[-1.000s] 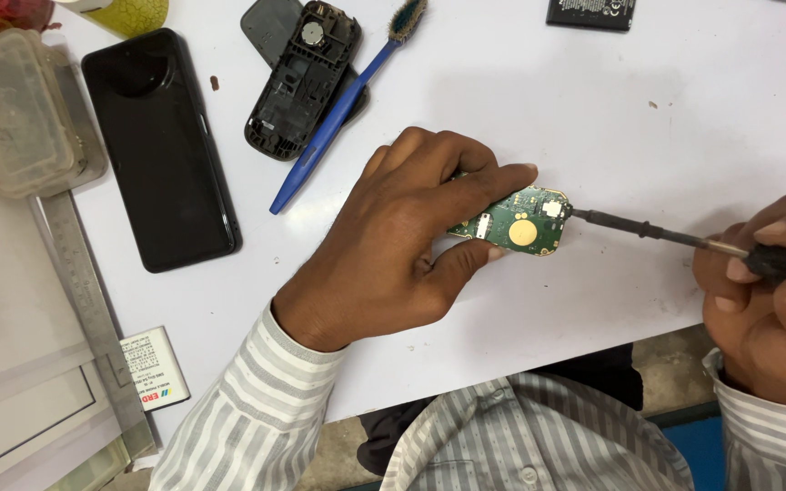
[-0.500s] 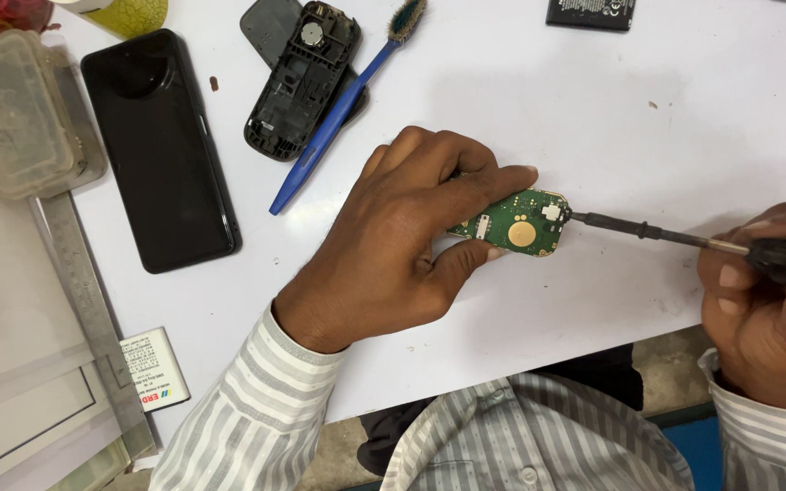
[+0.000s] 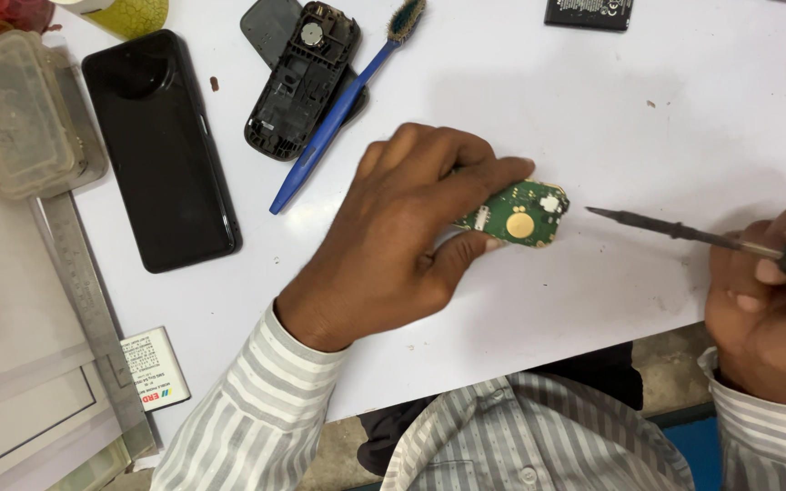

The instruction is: The person holds a disassembled phone motherboard on a white workbench and uses a soldering iron to solder components on the board, repositioning and turning the board to reach different spots, then holds the board up with both hands at the end.

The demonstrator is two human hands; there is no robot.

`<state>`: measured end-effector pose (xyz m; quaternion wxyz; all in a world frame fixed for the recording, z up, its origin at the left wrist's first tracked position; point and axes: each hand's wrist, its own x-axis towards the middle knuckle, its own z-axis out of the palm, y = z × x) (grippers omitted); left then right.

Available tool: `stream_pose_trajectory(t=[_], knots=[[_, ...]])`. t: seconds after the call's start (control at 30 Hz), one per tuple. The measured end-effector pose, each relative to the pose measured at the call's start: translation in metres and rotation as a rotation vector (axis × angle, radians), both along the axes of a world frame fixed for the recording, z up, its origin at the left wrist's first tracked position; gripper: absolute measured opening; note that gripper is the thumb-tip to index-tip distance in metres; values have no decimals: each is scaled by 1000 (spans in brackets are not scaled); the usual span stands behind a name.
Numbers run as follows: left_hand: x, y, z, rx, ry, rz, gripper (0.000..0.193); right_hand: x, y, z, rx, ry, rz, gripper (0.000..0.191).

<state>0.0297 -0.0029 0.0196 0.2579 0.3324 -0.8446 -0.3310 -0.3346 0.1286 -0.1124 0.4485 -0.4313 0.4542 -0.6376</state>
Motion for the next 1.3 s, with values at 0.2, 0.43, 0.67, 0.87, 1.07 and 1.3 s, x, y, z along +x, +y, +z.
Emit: stream_pose_trajectory(t=[0.2,0.43,0.67,0.87,1.07,1.3], knots=[[-1,0,-3,-27,25,4,49,-2,1,-5,10,-66,-61,26],[-3,0,-3,-81,-49,38,52,5,-4,4,31,-2,-67,23],[-1,0,-7,-132,-94,54,54,17,-3,18,-27,218,-29,17],[-2,1,-11,-162,-82,45,45,21,-7,25,-18,229,-19,10],[-2,2,-12,-164,-82,44,42,20,-10,24,1,217,-20,12],[-2,2,-13,-212,-102,54,42,19,-2,19,-29,324,-9,19]])
